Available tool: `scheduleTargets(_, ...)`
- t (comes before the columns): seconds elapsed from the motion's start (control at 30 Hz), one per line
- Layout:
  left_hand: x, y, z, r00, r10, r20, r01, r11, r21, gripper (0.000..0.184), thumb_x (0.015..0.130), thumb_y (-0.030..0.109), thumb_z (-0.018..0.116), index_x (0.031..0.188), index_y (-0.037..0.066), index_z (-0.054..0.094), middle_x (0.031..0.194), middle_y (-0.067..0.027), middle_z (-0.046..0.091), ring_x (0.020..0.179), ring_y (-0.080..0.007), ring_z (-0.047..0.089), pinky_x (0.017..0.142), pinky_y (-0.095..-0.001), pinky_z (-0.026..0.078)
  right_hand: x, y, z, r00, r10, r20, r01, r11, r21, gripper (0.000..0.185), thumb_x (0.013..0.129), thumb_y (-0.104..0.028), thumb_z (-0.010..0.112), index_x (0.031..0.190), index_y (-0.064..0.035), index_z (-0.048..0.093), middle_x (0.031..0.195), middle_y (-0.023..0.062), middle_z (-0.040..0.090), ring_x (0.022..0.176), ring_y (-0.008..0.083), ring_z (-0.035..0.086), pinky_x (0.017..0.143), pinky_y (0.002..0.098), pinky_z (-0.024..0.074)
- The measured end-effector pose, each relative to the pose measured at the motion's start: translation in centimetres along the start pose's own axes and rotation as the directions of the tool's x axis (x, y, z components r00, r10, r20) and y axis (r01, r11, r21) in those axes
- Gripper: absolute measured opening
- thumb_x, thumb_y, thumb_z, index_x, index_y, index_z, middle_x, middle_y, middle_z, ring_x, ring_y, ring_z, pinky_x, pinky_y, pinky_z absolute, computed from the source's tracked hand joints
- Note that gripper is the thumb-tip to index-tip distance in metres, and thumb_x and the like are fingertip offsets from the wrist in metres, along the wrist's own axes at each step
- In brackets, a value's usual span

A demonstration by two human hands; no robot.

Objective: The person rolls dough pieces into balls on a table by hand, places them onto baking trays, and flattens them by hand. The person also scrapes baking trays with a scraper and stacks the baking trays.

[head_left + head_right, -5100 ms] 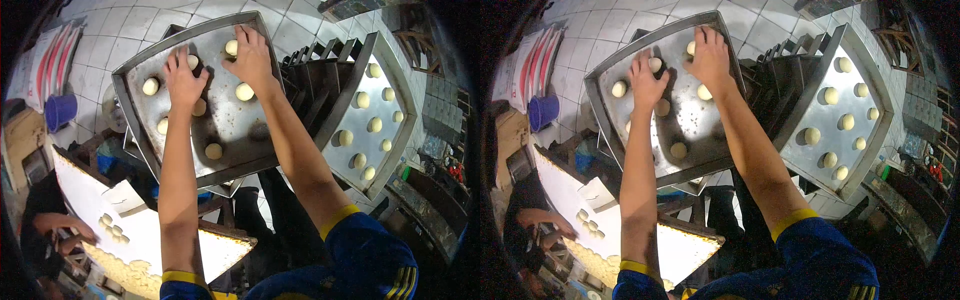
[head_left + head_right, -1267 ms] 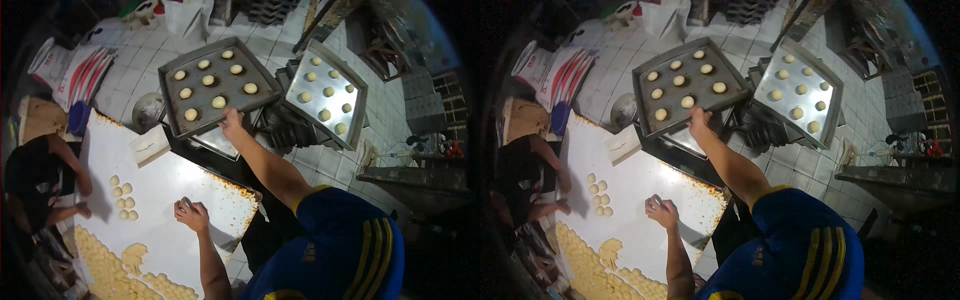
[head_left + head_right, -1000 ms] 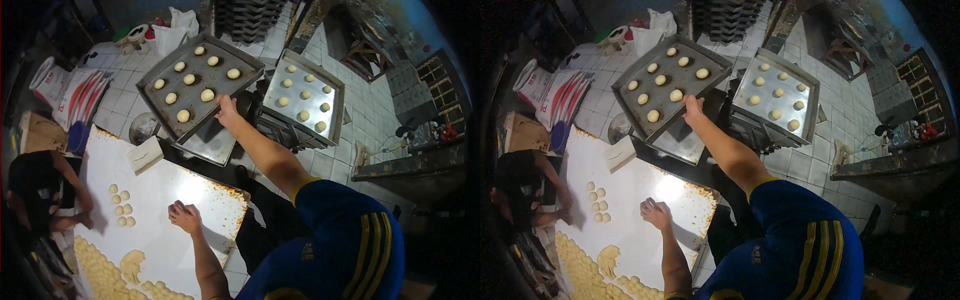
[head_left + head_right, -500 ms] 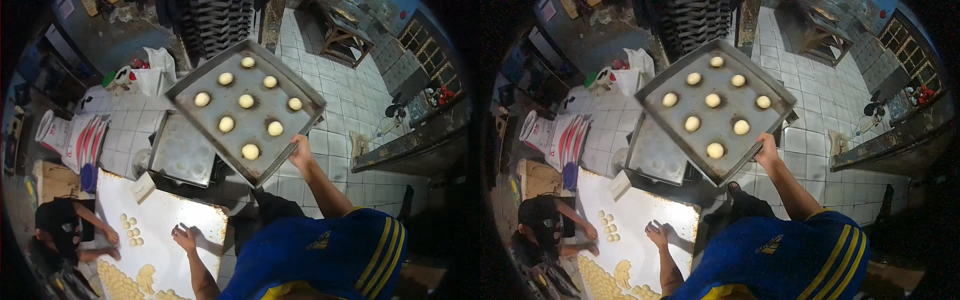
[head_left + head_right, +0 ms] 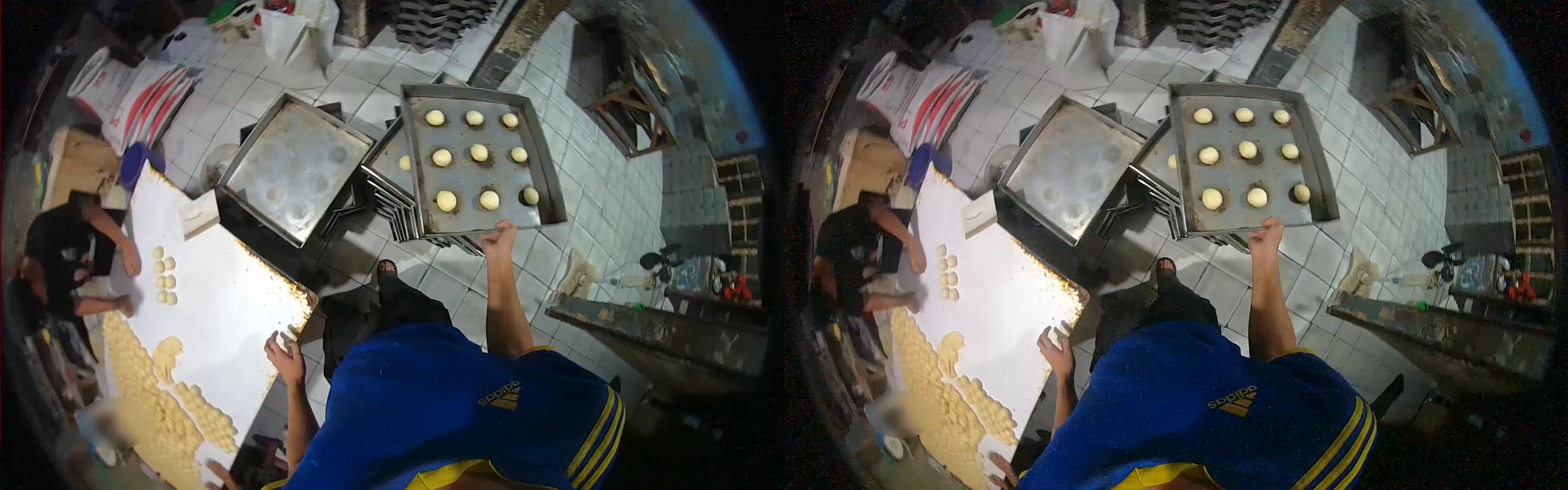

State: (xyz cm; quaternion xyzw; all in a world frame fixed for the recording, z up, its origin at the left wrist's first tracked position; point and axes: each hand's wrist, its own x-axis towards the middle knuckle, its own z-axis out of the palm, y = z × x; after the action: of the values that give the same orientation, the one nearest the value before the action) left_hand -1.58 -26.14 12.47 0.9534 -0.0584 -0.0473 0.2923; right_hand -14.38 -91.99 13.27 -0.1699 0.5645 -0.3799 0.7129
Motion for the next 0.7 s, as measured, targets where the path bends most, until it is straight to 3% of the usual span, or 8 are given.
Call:
scheduleTargets(0.07,-1.9,-0.6,-0.7,0.997,-0.075,-0.012,0.075,0.997,0.014,0.062,0.094,0.019,0.071,0.151,-0.001,0.056,0.142,-0.0277,0.055,0.134,-0.0487,0.053,0.117,-0.0566,0.043,0.1,1.1,-0.4,1.000,0.008,0.005,-0.008,0.999,-0.043,0.022,0.074,-0.010,0.060,0.085,-0.0129,0.041,0.068,0.0038,0.043,0.042,0.0228,0.026,0.067,0.0385,0.0512)
scheduleTargets(0.2,-6.0,-2.3,-2.4,0.970,-0.240,-0.044,0.242,0.968,0.059,0.066,0.091,0.020,0.071,0.152,0.000,0.056,0.144,-0.0284,0.055,0.138,-0.0494,0.051,0.120,-0.0579,0.041,-0.1,-1.2,-3.7,0.966,0.197,0.170,-0.124,0.923,-0.365,0.032,0.097,-0.025,0.073,0.117,-0.0069,0.056,0.101,0.0134,0.070,0.077,0.0285,0.072,0.080,0.0436,0.0653)
scheduleTargets(0.23,-7.0,-2.4,-2.9,0.955,-0.293,-0.041,0.295,0.953,0.070,0.067,0.091,0.020,0.071,0.152,0.000,0.055,0.146,-0.0286,0.055,0.139,-0.0495,0.051,0.121,-0.0580,0.040,0.6,-2.9,-6.0,0.918,0.270,0.292,-0.033,0.783,-0.621,0.059,0.106,-0.047,0.072,0.143,-0.0054,0.054,0.112,0.0192,0.077,0.088,0.0316,0.079,0.078,0.0432,0.0670)
scheduleTargets(0.37,-8.6,-3.2,-3.8,0.915,-0.386,-0.119,0.386,0.922,-0.025,0.067,0.092,0.017,0.073,0.154,0.000,0.054,0.149,-0.0288,0.054,0.141,-0.0485,0.050,0.123,-0.0566,0.038,-7.7,-10.4,4.2,0.767,0.640,-0.054,-0.016,-0.064,-0.998,0.077,0.106,-0.075,0.057,0.128,-0.0036,0.076,0.097,0.0179,0.081,0.068,0.0248,0.075,0.059,0.0317,0.0575)
scheduleTargets(0.43,-7.6,-3.3,-4.5,0.892,-0.410,-0.190,0.401,0.912,-0.087,0.068,0.094,0.017,0.073,0.156,-0.002,0.052,0.152,-0.0284,0.054,0.143,-0.0471,0.050,0.124,-0.0552,0.038,-9.4,-9.4,8.0,0.626,0.749,0.215,0.290,0.033,-0.957,0.082,0.107,-0.076,0.057,0.124,0.0019,0.078,0.091,0.0122,0.080,0.072,0.0207,0.076,0.053,0.0335,0.0507)
scheduleTargets(0.53,-4.2,-7.0,-5.0,0.873,-0.429,-0.233,0.384,0.898,-0.215,0.070,0.103,0.026,0.073,0.163,0.000,0.047,0.159,-0.0248,0.050,0.144,-0.0426,0.052,0.120,-0.0522,0.044,-15.2,-1.3,17.4,0.338,0.883,0.327,0.404,0.177,-0.897,0.062,0.108,-0.060,0.067,0.128,-0.0022,0.077,0.096,0.0091,0.079,0.074,0.0160,0.074,0.053,0.0302,0.0486)
scheduleTargets(0.6,0.1,-8.5,-6.5,0.867,-0.420,-0.267,0.360,0.900,-0.246,0.070,0.103,0.023,0.073,0.163,0.001,0.046,0.160,-0.0223,0.049,0.144,-0.0405,0.053,0.120,-0.0524,0.045,-18.8,6.4,24.1,0.256,0.932,0.258,0.605,0.054,-0.794,0.047,0.110,-0.043,0.071,0.135,-0.0037,0.074,0.100,0.0079,0.078,0.071,0.0128,0.069,0.056,0.0289,0.0499)
scheduleTargets(0.7,7.9,-10.5,-10.3,0.876,-0.369,-0.311,0.276,0.911,-0.305,0.066,0.104,0.019,0.072,0.163,0.003,0.048,0.161,-0.0213,0.050,0.145,-0.0397,0.054,0.121,-0.0531,0.046,-26.9,21.4,30.3,0.066,0.941,0.333,0.644,0.215,-0.735,0.046,0.108,-0.032,0.075,0.142,-0.0013,0.067,0.102,0.0091,0.076,0.072,0.0115,0.069,0.057,0.0229,0.0445)
